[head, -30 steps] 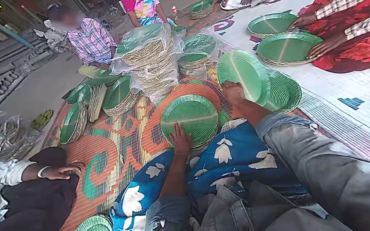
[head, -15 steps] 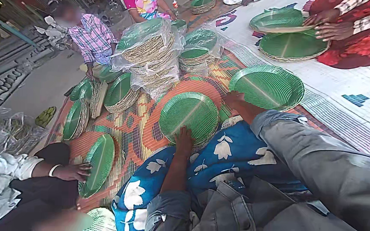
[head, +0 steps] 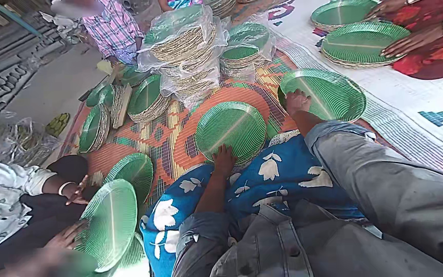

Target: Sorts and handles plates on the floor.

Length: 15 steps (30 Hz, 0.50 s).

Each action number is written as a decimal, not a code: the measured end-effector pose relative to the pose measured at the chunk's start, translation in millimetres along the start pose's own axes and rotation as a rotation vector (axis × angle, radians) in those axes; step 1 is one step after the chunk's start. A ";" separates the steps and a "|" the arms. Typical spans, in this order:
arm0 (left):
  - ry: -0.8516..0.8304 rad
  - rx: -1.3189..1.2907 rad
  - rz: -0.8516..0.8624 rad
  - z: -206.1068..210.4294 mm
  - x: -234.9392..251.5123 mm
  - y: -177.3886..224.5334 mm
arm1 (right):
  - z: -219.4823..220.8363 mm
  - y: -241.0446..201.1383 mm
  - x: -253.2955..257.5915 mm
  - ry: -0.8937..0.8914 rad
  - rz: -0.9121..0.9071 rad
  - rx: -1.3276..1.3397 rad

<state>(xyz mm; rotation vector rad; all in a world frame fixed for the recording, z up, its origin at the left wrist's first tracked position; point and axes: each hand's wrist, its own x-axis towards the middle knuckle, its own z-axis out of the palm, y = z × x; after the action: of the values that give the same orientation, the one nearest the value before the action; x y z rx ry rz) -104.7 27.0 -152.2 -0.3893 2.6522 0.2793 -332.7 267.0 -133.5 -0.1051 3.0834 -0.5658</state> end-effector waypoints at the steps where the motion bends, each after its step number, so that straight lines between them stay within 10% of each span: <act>1: 0.008 -0.008 0.001 -1.0 1.1 0.1 | -2.6 -4.6 1.4 0.123 -0.093 0.053; 5: 0.337 -0.090 0.001 7.1 2.7 2.2 | 2.9 -39.7 -29.3 0.199 -0.690 0.249; 9: 0.970 -0.050 0.191 13.5 17.3 -7.0 | 28.0 -68.6 -78.8 -0.437 -1.210 0.044; 12: 0.427 -0.052 0.089 8.2 4.3 -0.8 | 40.3 -60.2 -66.2 -0.621 -1.095 -0.044; 15: 0.039 0.021 0.063 7.5 10.1 1.9 | 29.8 -47.9 -35.3 -0.396 -0.592 -0.009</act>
<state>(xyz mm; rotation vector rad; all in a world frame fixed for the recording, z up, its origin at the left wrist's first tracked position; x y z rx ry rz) -111.1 28.5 -163.2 -0.3085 2.7071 0.2657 -293.8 214.2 -144.6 -1.0140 2.6345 -0.4591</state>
